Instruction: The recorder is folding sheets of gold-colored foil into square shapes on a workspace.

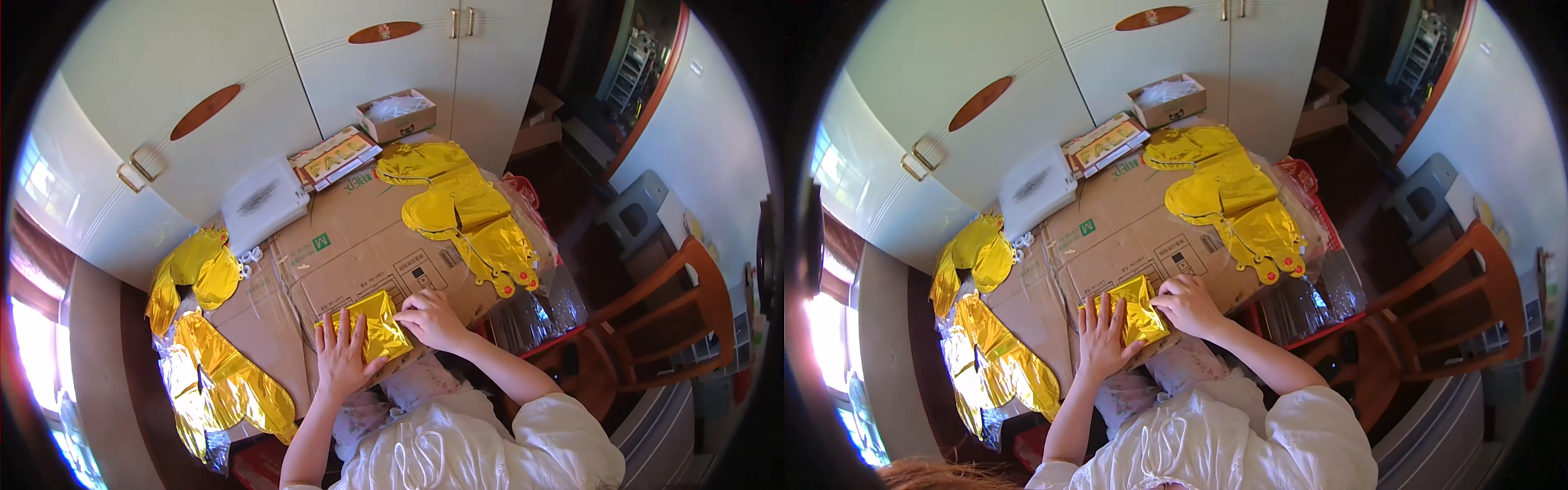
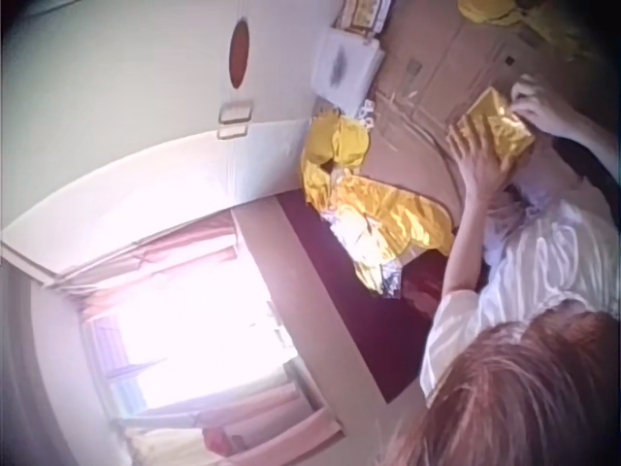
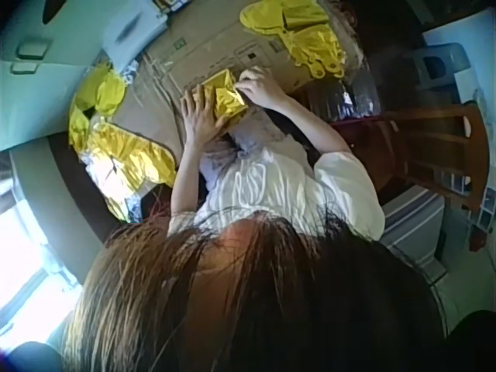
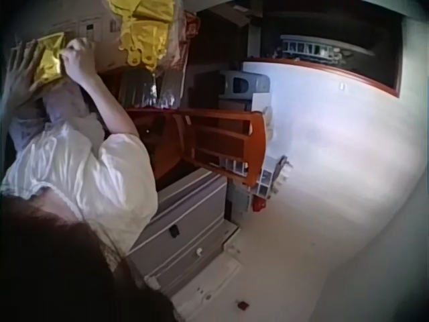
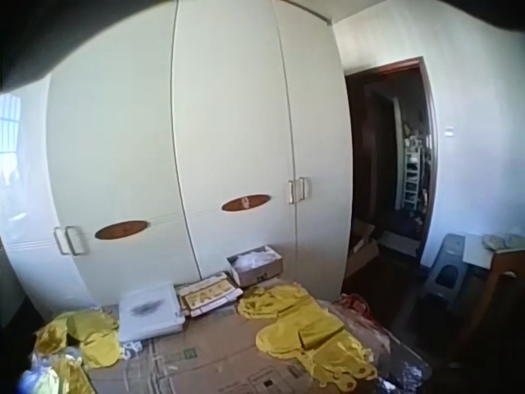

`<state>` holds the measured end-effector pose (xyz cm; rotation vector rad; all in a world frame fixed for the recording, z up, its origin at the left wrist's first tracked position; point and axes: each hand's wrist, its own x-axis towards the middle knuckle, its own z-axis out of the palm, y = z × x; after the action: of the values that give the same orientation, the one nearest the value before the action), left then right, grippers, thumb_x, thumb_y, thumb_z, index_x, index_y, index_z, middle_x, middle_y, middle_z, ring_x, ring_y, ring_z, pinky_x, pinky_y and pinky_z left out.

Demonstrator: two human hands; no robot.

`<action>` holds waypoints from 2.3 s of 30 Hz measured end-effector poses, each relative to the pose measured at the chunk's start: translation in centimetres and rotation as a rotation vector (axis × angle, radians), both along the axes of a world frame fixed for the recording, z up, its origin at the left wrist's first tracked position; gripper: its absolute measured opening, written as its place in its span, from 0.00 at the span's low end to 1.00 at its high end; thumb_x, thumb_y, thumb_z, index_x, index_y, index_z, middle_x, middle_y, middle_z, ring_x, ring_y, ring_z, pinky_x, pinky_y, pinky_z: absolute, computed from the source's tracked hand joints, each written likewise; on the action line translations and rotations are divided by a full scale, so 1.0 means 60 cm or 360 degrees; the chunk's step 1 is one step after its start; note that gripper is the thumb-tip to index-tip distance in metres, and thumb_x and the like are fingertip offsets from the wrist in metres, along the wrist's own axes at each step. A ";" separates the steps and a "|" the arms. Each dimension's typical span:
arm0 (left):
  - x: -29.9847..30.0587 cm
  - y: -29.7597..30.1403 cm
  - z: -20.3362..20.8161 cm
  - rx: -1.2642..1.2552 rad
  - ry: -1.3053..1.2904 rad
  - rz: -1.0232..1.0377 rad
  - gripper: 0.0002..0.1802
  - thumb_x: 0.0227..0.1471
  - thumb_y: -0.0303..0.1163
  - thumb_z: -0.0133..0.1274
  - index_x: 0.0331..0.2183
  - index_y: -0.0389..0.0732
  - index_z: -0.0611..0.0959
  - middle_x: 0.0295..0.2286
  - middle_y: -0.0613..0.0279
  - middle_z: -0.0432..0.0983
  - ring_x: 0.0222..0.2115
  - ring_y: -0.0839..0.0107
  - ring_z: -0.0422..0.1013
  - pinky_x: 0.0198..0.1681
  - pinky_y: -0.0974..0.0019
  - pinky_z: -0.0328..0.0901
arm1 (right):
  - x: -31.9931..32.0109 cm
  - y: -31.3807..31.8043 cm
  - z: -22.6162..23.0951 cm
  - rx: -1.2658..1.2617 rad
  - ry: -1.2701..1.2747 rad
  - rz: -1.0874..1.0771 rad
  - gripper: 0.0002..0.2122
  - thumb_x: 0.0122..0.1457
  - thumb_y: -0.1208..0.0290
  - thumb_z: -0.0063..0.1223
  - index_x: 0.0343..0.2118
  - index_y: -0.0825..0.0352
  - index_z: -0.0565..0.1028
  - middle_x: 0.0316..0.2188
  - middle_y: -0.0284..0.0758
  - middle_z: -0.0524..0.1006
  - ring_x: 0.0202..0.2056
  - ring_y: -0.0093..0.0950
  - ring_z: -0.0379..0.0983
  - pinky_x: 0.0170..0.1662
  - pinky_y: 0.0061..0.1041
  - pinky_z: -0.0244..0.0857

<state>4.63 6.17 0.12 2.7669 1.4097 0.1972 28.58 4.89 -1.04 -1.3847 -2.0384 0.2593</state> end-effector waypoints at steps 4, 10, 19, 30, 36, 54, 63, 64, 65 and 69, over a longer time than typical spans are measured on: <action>-0.002 0.002 0.000 0.0033 -0.0006 -0.0034 0.53 0.44 0.72 0.46 0.61 0.44 0.65 0.60 0.42 0.56 0.61 0.36 0.47 0.62 0.38 0.41 | 0.008 0.011 0.005 -0.0011 -0.0086 0.0120 0.10 0.51 0.72 0.56 0.37 0.58 0.81 0.35 0.27 0.76 0.43 0.29 0.70 0.49 0.34 0.60; 0.002 0.003 0.008 -0.0047 0.0060 -0.0089 0.61 0.35 0.77 0.50 0.61 0.43 0.65 0.60 0.40 0.54 0.62 0.36 0.44 0.63 0.38 0.40 | 0.044 0.024 0.009 -0.0022 -0.0292 0.0499 0.11 0.51 0.70 0.56 0.38 0.61 0.80 0.39 0.28 0.77 0.46 0.27 0.70 0.49 0.33 0.61; -0.025 0.022 0.037 -0.0189 0.0139 -0.0517 0.56 0.32 0.71 0.58 0.60 0.51 0.67 0.61 0.46 0.56 0.63 0.38 0.46 0.64 0.39 0.41 | 0.059 -0.050 0.016 0.0031 -0.0361 0.0681 0.14 0.50 0.61 0.61 0.38 0.60 0.79 0.45 0.28 0.76 0.51 0.27 0.68 0.50 0.33 0.60; -0.037 0.025 0.041 -0.0241 0.0161 -0.0782 0.52 0.33 0.65 0.59 0.60 0.55 0.68 0.60 0.50 0.59 0.63 0.41 0.47 0.65 0.40 0.40 | 0.018 -0.092 -0.023 0.0436 -0.0260 0.0538 0.06 0.55 0.68 0.50 0.34 0.58 0.78 0.38 0.24 0.76 0.46 0.21 0.70 0.44 0.26 0.61; -0.041 0.028 0.035 -0.0210 0.0150 -0.0817 0.51 0.33 0.64 0.58 0.59 0.56 0.68 0.60 0.50 0.59 0.63 0.40 0.47 0.64 0.39 0.40 | 0.013 -0.085 -0.034 0.0432 -0.0184 0.0465 0.05 0.53 0.68 0.53 0.31 0.58 0.78 0.34 0.24 0.76 0.43 0.21 0.71 0.45 0.28 0.60; -0.039 0.029 0.035 -0.0224 0.0184 -0.0804 0.51 0.32 0.63 0.58 0.59 0.56 0.68 0.60 0.51 0.58 0.63 0.41 0.47 0.64 0.40 0.41 | 0.010 -0.106 -0.052 0.0680 -0.0199 0.0417 0.04 0.55 0.69 0.51 0.33 0.57 0.76 0.38 0.23 0.76 0.46 0.21 0.71 0.49 0.29 0.63; -0.041 0.029 0.033 -0.0237 0.0219 -0.0800 0.51 0.32 0.63 0.58 0.59 0.57 0.68 0.60 0.52 0.57 0.64 0.41 0.45 0.65 0.40 0.40 | 0.009 -0.110 -0.058 0.0744 -0.0244 0.0344 0.10 0.56 0.69 0.50 0.40 0.56 0.78 0.38 0.22 0.77 0.46 0.20 0.71 0.50 0.28 0.62; -0.041 0.029 0.034 -0.0243 0.0207 -0.0801 0.51 0.32 0.62 0.59 0.59 0.57 0.68 0.60 0.52 0.57 0.64 0.41 0.45 0.65 0.40 0.40 | 0.009 -0.109 -0.057 0.0746 -0.0247 0.0346 0.10 0.56 0.69 0.50 0.40 0.55 0.78 0.38 0.21 0.77 0.45 0.19 0.71 0.50 0.27 0.62; -0.041 0.029 0.034 -0.0249 0.0195 -0.0803 0.51 0.32 0.62 0.59 0.59 0.57 0.68 0.60 0.52 0.57 0.64 0.41 0.45 0.65 0.40 0.40 | 0.008 -0.109 -0.057 0.0737 -0.0223 0.0341 0.10 0.56 0.69 0.50 0.39 0.56 0.78 0.38 0.21 0.77 0.45 0.19 0.71 0.50 0.27 0.62; -0.042 0.029 0.031 -0.0256 0.0189 -0.0797 0.51 0.31 0.62 0.59 0.59 0.57 0.68 0.61 0.52 0.57 0.64 0.41 0.45 0.65 0.40 0.40 | 0.007 -0.109 -0.060 0.0713 -0.0156 0.0362 0.09 0.56 0.70 0.49 0.38 0.56 0.78 0.38 0.22 0.77 0.45 0.19 0.71 0.49 0.28 0.62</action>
<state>2.12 7.91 1.95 2.9162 0.6677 -0.0924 28.98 -1.66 -4.63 -0.9080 -2.1659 -0.1671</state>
